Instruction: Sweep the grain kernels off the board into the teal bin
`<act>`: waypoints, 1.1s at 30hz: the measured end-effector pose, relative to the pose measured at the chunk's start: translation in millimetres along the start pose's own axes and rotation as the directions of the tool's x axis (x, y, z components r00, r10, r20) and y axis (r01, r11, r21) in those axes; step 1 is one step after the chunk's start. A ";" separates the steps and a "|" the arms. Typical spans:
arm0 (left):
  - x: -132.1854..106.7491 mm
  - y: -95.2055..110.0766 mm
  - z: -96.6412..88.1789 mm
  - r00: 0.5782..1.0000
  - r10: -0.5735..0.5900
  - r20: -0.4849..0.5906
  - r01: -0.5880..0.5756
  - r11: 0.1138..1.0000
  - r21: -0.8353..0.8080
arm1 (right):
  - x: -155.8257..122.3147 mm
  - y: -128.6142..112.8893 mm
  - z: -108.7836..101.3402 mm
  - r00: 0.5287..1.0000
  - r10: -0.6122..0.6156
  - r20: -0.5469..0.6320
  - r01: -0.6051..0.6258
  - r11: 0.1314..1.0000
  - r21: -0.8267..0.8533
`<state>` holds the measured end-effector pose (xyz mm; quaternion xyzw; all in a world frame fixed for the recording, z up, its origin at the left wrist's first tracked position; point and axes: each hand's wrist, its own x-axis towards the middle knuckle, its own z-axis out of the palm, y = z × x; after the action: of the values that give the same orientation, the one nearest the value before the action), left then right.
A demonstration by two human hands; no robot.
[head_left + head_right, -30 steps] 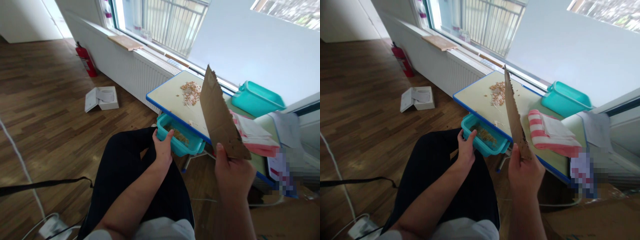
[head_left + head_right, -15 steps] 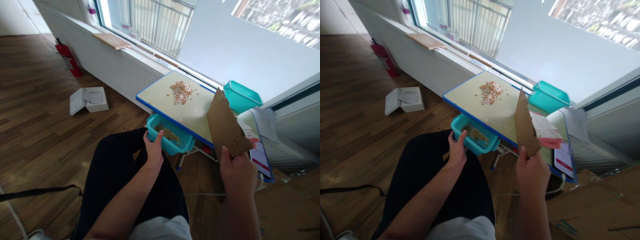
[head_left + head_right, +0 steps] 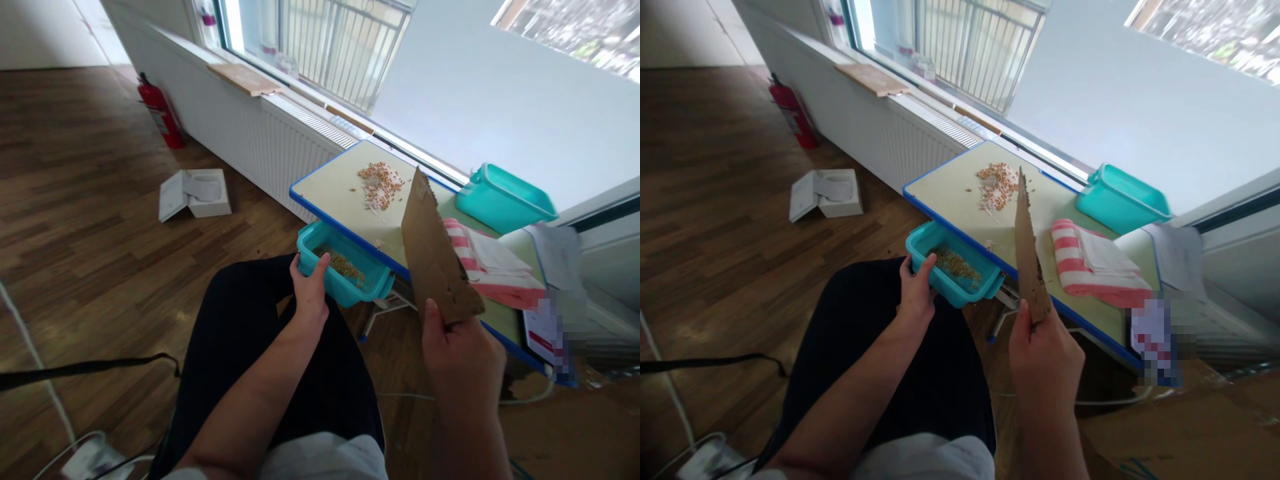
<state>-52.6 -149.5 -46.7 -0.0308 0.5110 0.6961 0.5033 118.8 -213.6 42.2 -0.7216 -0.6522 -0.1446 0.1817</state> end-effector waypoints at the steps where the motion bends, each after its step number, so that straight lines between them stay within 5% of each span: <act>1: 1.1 0.4 -0.6 1.000 0.002 0.001 -0.002 1.000 -0.002 | -0.1 -3.3 0.8 1.000 -0.022 -0.001 0.022 1.000 0.000; 14: 3.1 -0.8 0.7 0.999 0.036 -0.004 -0.036 0.999 -0.012 | 1.5 -42.5 -1.3 0.995 -0.098 -0.012 0.099 0.993 0.067; 33: 8.2 1.2 -1.1 0.999 0.042 0.009 -0.041 0.996 -0.082 | 2.2 -66.2 4.0 0.987 -0.156 -0.037 0.160 0.979 0.126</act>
<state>-58.1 -144.8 -51.0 -0.0366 0.4800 0.7269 0.4897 53.2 -204.4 44.4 -0.6521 -0.7130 -0.1260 0.2248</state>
